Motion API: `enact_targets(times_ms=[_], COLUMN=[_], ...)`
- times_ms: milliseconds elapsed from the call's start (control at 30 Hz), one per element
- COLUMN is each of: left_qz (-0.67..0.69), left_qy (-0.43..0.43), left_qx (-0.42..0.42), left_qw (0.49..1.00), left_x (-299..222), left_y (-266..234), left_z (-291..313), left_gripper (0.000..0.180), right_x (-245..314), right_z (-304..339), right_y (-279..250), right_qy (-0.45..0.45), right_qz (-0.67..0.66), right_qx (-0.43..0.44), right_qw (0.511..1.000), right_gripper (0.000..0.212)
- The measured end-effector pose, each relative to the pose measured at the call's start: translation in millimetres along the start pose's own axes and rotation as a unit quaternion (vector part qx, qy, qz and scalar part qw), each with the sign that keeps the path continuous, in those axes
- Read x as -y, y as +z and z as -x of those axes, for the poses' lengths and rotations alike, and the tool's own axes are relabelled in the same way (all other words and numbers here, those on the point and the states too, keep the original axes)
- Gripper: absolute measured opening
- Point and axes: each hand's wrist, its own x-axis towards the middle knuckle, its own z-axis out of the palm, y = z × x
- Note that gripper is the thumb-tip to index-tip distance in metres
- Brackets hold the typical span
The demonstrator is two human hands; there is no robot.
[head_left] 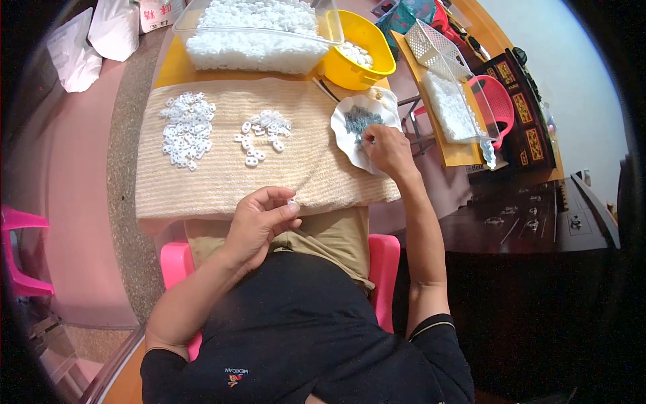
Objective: Manually assemble small white plastic components by inserting grey pins into them.
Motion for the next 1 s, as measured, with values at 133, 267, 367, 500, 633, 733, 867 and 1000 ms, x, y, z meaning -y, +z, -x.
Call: enact_targets(times_ms=[133,267,367,500,633,733,867,1000], left_qz=[-0.001,-0.011,-0.011,-0.016,-0.01,-0.012,-0.007,0.011], left_qy=[0.0,-0.004,-0.005,-0.003,-0.004,-0.005,-0.005,0.002], left_qx=[-0.003,-0.007,-0.005,-0.003,-0.005,-0.008,-0.007,-0.008], left_qw=[1.0,1.0,1.0,1.0,1.0,1.0,1.0,1.0], left_x=[2,2,2,1,1,1,2,4], left_y=[0,0,0,2,1,1,2,0], left_z=[-1,0,0,1,0,1,1,0], left_gripper=[0.018,0.018,0.018,0.018,0.018,0.018,0.018,0.018], right_x=[-3,-1,-5,-7,-4,-5,-15,-8], right_z=[-1,-2,-4,-7,-9,-4,4,18], right_y=[7,6,7,5,0,-3,0,0], right_qy=[-0.028,-0.037,-0.044,-0.074,-0.074,-0.028,-0.091,-0.072], right_qz=[0.013,0.002,0.003,0.01,0.014,0.004,-0.089,-0.226], right_qx=[-0.025,-0.016,-0.015,0.001,0.027,0.042,-0.063,-0.066], right_qw=[0.999,0.999,0.999,0.997,0.997,0.999,0.99,0.969], right_gripper=[0.013,0.013,0.013,0.014,0.014,0.019,0.017,0.014])
